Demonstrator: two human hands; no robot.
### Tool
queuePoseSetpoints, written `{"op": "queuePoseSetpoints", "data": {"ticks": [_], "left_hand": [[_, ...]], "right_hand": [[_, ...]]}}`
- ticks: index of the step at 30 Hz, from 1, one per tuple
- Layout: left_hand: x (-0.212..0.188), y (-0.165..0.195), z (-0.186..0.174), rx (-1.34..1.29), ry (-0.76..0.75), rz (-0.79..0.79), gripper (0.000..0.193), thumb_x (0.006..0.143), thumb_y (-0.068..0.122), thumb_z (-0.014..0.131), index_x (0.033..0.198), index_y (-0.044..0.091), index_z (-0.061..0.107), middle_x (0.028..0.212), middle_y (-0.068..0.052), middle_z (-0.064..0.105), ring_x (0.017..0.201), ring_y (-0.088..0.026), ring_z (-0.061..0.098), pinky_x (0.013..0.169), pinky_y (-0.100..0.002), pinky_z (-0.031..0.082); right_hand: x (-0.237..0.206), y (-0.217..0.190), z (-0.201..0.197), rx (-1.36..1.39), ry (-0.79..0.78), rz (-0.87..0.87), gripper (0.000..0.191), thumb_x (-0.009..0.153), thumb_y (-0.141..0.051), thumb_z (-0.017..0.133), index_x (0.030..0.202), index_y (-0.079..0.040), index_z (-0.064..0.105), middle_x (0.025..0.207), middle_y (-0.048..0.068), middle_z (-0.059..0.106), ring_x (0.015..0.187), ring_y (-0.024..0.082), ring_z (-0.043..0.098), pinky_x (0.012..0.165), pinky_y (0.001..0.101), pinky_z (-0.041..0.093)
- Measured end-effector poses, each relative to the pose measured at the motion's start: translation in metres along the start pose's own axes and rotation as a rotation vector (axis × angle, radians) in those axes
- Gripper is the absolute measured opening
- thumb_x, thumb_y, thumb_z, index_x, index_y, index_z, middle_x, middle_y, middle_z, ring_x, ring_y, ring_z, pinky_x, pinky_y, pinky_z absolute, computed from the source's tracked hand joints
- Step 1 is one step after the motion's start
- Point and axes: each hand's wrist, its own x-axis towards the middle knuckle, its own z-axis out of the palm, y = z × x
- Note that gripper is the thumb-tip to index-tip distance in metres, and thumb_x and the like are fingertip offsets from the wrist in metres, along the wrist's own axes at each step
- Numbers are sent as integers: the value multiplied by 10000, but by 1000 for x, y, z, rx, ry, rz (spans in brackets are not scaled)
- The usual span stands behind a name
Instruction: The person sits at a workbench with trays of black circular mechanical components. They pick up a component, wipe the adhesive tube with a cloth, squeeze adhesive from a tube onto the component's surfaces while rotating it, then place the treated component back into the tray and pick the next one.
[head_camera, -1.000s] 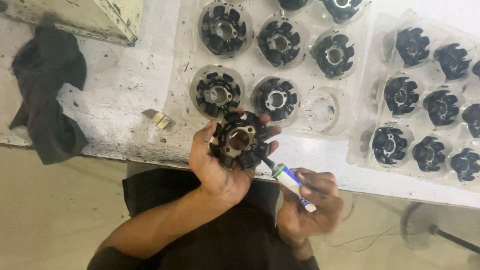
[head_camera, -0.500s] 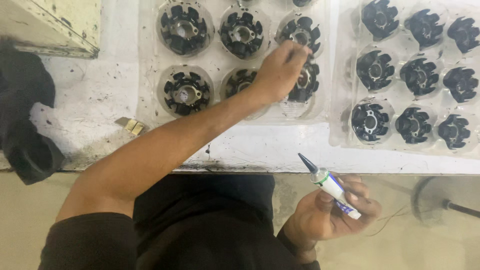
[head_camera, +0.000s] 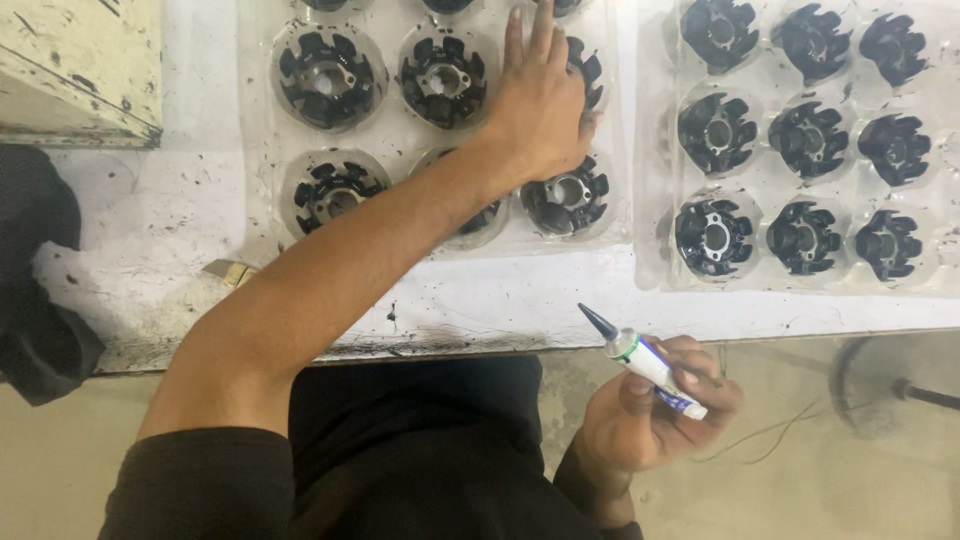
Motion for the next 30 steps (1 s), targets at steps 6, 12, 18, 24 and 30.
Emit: {"op": "queuePoseSetpoints", "data": {"ticks": [6, 12, 18, 24, 30], "left_hand": [[-13, 13, -40, -355, -226, -174, 493, 1017, 469, 623, 1156, 0, 677, 1341, -333, 485, 1366, -483, 346, 1175, -661, 250], [-122, 19, -124, -1090, -484, -253, 263, 1064, 375, 572, 1144, 128, 615, 1145, -141, 629, 951, -226, 607, 826, -394, 496], [-184, 24, -162, -1480, -168, -335, 406, 889, 365, 811, 1111, 104, 593, 1198, -118, 617, 1077, -223, 629, 928, -343, 527], [-208, 18, -135, -1929, 370, -326, 809, 839, 225, 909, 1439, 124, 375, 1467, -165, 466, 1402, -291, 532, 1199, -428, 486], [-216, 6, -133, -2400, 425, -462, 783, 896, 331, 755, 1521, 64, 365, 1585, -277, 356, 1390, -355, 515, 1196, -481, 428]], "right_hand": [[-8, 3, -6, 60, 27, 47, 311, 1018, -57, 802, 1168, -92, 531, 1000, 66, 624, 937, 163, 588, 943, 279, 464], [-2, 7, -3, 166, 152, 141, 352, 1009, -40, 729, 1258, -98, 487, 1137, 98, 595, 955, 204, 660, 801, 321, 589], [-9, -1, 16, 286, 75, 276, 390, 1000, 6, 737, 1262, -100, 468, 1141, 105, 567, 983, 236, 664, 887, 347, 599], [-30, -1, 22, 288, -88, 354, 392, 918, 58, 776, 1172, -65, 504, 1174, 131, 583, 1105, 227, 636, 943, 346, 578], [-46, -1, 26, 290, -253, 318, 343, 955, 67, 768, 1149, -62, 517, 1141, 167, 622, 1029, 257, 674, 928, 392, 600]]}}
